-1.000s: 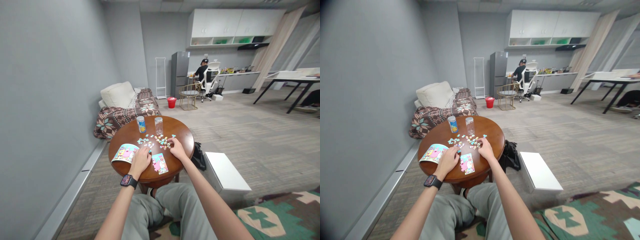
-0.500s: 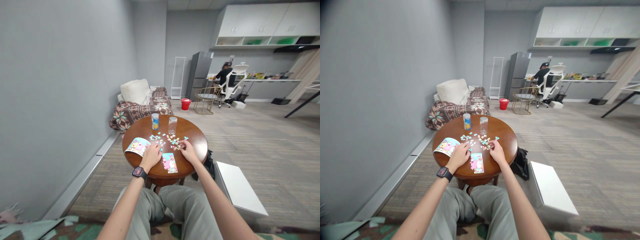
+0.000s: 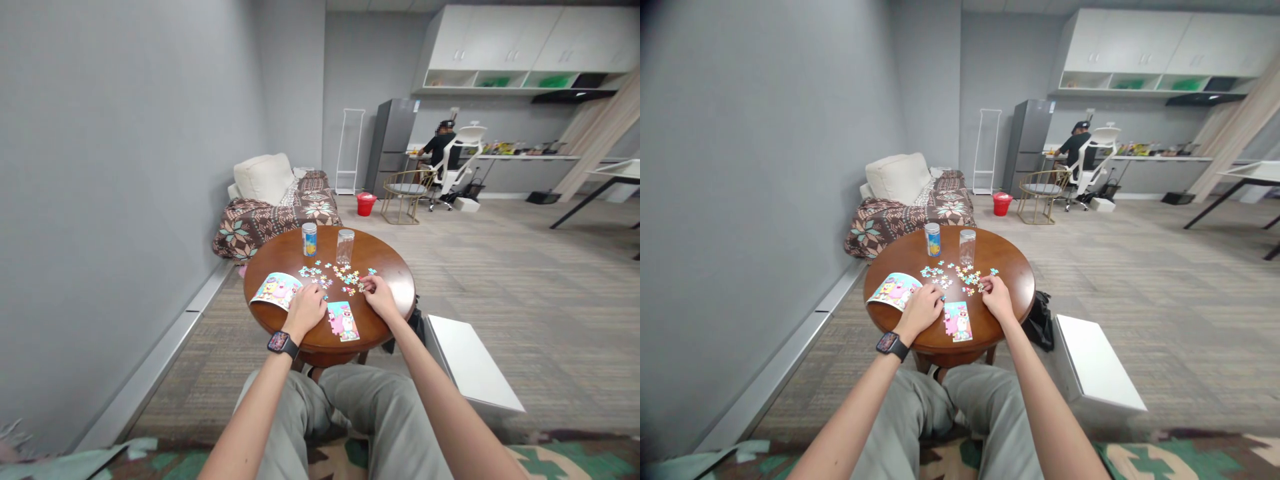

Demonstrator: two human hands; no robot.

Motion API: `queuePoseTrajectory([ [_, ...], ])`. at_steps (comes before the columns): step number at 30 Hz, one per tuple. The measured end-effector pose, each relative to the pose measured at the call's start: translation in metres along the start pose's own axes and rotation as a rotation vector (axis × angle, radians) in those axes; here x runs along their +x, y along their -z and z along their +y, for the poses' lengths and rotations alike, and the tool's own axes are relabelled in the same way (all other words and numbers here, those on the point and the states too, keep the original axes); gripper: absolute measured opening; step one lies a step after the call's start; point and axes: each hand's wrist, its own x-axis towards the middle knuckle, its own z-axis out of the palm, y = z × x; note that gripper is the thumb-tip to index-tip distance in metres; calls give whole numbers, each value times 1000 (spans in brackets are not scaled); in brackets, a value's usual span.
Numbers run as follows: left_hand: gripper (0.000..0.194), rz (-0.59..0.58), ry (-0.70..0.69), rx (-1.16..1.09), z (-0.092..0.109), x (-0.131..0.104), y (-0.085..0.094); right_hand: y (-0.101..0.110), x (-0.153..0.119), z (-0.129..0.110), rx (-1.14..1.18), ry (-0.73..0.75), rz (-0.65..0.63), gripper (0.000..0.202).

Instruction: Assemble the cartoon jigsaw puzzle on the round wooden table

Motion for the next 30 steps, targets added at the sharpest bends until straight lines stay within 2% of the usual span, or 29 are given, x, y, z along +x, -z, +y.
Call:
queuePoseTrajectory([
  [13, 18, 7, -15, -37, 0, 0, 1, 3, -2, -4, -20, 8, -49, 33],
  [27, 21, -6, -33, -72, -2, 1, -1, 5, -3, -10, 48, -24, -30, 35],
  [30, 18, 0, -81, -107, -1, 0, 1, 5, -3, -10, 79, -49, -38, 35],
])
